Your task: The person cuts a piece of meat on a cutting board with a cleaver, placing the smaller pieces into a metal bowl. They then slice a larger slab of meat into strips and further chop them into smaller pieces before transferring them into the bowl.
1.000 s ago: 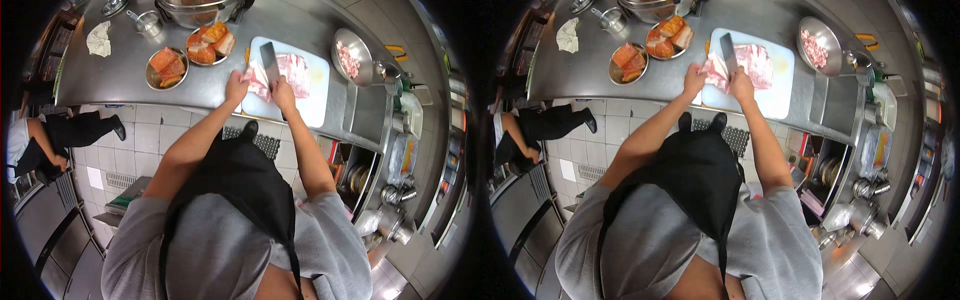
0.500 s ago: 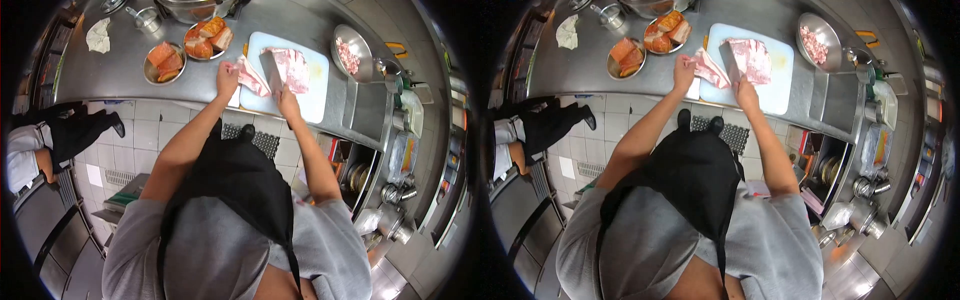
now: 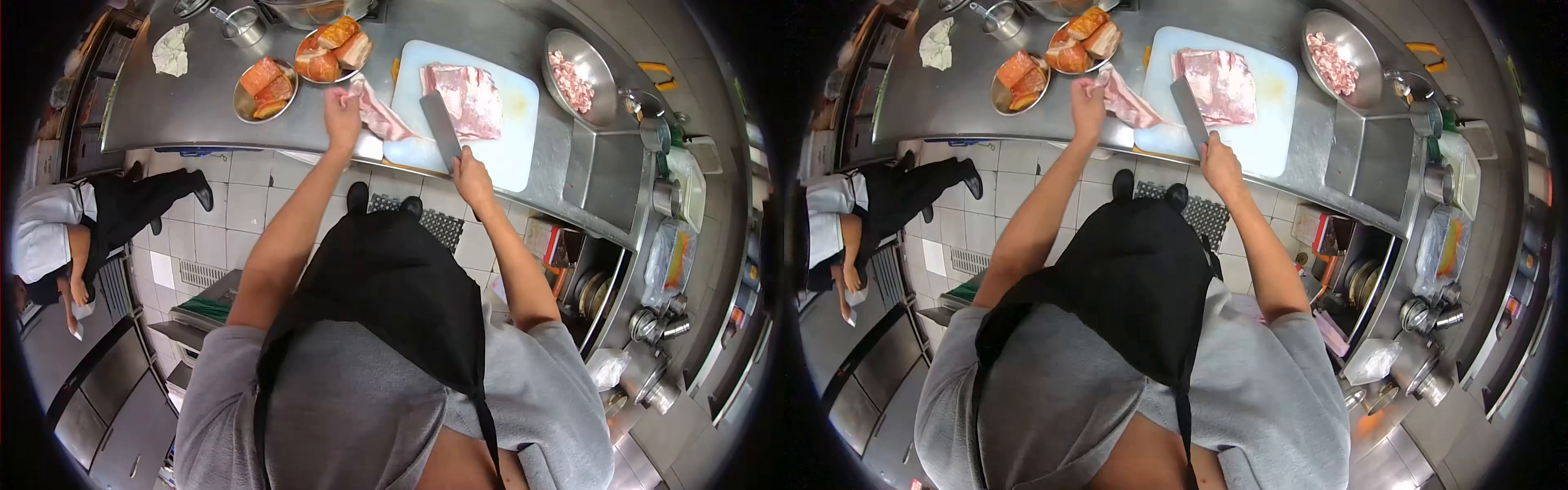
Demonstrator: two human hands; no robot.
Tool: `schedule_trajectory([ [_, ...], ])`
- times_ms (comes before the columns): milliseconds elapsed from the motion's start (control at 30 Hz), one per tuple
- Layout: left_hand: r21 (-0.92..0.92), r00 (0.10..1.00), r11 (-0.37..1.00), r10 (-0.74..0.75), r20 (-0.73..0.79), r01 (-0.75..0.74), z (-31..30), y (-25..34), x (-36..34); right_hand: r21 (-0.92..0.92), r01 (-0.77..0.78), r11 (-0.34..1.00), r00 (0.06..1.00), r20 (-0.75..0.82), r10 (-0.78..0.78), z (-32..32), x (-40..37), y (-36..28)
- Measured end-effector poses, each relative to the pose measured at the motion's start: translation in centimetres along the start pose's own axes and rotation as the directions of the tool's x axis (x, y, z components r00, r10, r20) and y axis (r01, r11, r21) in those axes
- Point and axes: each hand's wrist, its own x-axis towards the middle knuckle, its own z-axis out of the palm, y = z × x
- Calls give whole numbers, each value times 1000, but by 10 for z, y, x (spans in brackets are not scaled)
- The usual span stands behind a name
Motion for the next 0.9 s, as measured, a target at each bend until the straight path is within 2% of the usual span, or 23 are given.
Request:
schedule_trajectory([
  [33, 110, 999, 993, 33, 33, -36, -4, -12, 17, 76, -1, 997, 1000, -20, 3, -5, 1, 5],
  [67, 99, 967, 992, -95, 238, 73, -6, -40, 31, 151, 1, 989, 999, -34, 4, -10, -4, 12],
  [100, 313, 971, 940, 63, 229, -135, -7, -20, 27, 226, 3, 974, 999, -42, 6, -14, -9, 16],
  [133, 507, 943, 800, 215, 254, -319, -4, 21, 18, 267, 17, 964, 986, -162, 27, -41, -6, 3],
  [167, 663, 884, 586, 343, 318, -465, 4, 49, 11, 194, 47, 980, 969, -246, 2, -60, 0, -12],
  [200, 553, 840, 636, 459, 291, -539, 21, 55, 14, 130, -15, 991, 982, -187, 40, -77, 13, -24],
  [233, 459, 838, 705, 401, 371, -541, 41, 63, 20, 61, -77, 995, 988, -129, 84, -88, 29, -32],
  [267, 363, 821, 769, 348, 453, -526, 62, 67, 29, 51, -71, 996, 993, -91, 76, -90, 46, -36],
  [333, 230, 768, 798, 390, 509, -557, 106, 65, 47, 26, -58, 998, 998, -16, 58, -92, 76, -46],
  [433, 249, 693, 756, 347, 631, -606, 133, 60, 71, 41, -132, 990, 987, 98, 128, -99, 90, -69],
  [633, 223, 643, 766, 301, 704, -603, 131, 47, 85, -93, -71, 993, 984, 157, 85, -109, 88, -70],
  [733, 185, 637, 775, 330, 697, -604, 133, 43, 84, -280, 82, 956, 996, -7, -88, -63, 125, -43],
  [833, 220, 598, 754, 273, 753, -620, 137, 50, 92, -228, 7, 974, 997, -68, -23, -37, 171, -52],
  [900, 276, 620, 756, 210, 756, -593, 136, 54, 91, -184, 9, 983, 1000, 4, -8, -47, 163, -54],
])
